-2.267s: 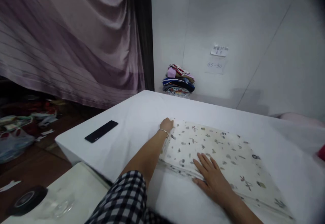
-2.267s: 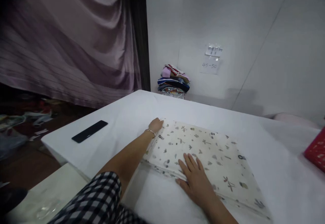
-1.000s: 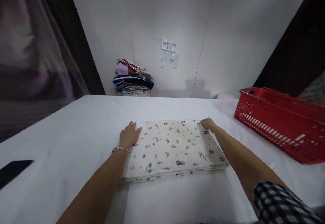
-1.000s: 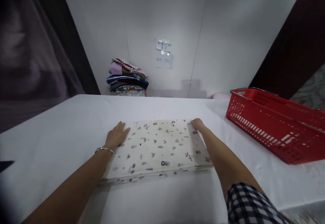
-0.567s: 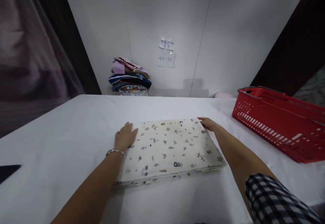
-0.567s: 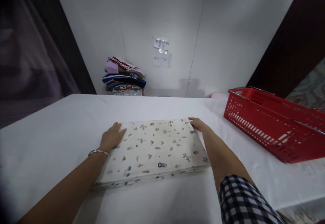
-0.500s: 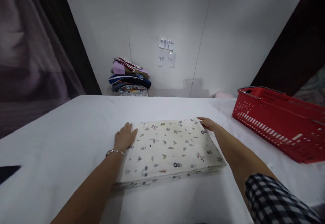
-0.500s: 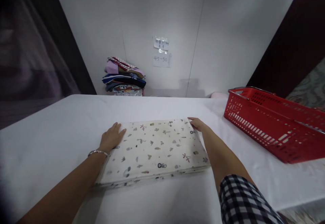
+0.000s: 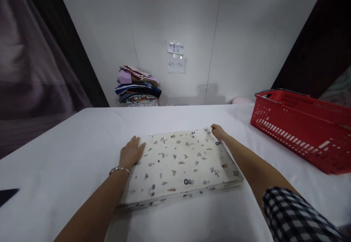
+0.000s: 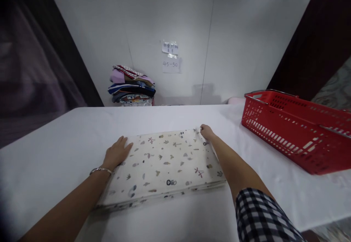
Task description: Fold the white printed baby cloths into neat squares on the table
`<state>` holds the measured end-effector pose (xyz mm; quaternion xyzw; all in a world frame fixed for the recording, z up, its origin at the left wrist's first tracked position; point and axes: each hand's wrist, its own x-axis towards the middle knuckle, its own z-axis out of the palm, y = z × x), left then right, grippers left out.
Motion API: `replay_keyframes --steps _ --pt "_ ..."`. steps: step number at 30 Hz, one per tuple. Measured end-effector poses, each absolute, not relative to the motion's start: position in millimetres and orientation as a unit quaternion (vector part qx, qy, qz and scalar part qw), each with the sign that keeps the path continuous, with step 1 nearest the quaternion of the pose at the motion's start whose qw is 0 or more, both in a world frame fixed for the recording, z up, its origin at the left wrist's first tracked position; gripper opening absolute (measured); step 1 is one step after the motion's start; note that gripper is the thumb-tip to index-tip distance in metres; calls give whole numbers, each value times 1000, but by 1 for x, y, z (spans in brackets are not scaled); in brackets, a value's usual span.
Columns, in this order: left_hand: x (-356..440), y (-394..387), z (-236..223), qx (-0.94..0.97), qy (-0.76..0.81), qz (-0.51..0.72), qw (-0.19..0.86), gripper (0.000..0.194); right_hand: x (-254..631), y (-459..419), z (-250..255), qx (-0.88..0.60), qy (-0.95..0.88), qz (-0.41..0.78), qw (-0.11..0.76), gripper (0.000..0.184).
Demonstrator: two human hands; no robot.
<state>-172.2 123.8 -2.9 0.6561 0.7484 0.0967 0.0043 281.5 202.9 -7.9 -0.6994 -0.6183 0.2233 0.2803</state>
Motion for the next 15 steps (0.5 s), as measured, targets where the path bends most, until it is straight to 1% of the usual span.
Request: replay_keyframes --steps 3,5,10,15 --pt "-172 124 -2 660 745 96 7 60 286 207 -10 -696 -619 213 295 22" --pt "-172 123 -1 660 746 91 11 59 290 209 -11 -690 -620 222 300 27" --pt "-169 122 2 658 747 91 3 58 299 209 -12 -669 -625 263 304 28" --pt "-169 121 3 663 745 81 8 57 296 209 -16 -678 -613 239 327 27"
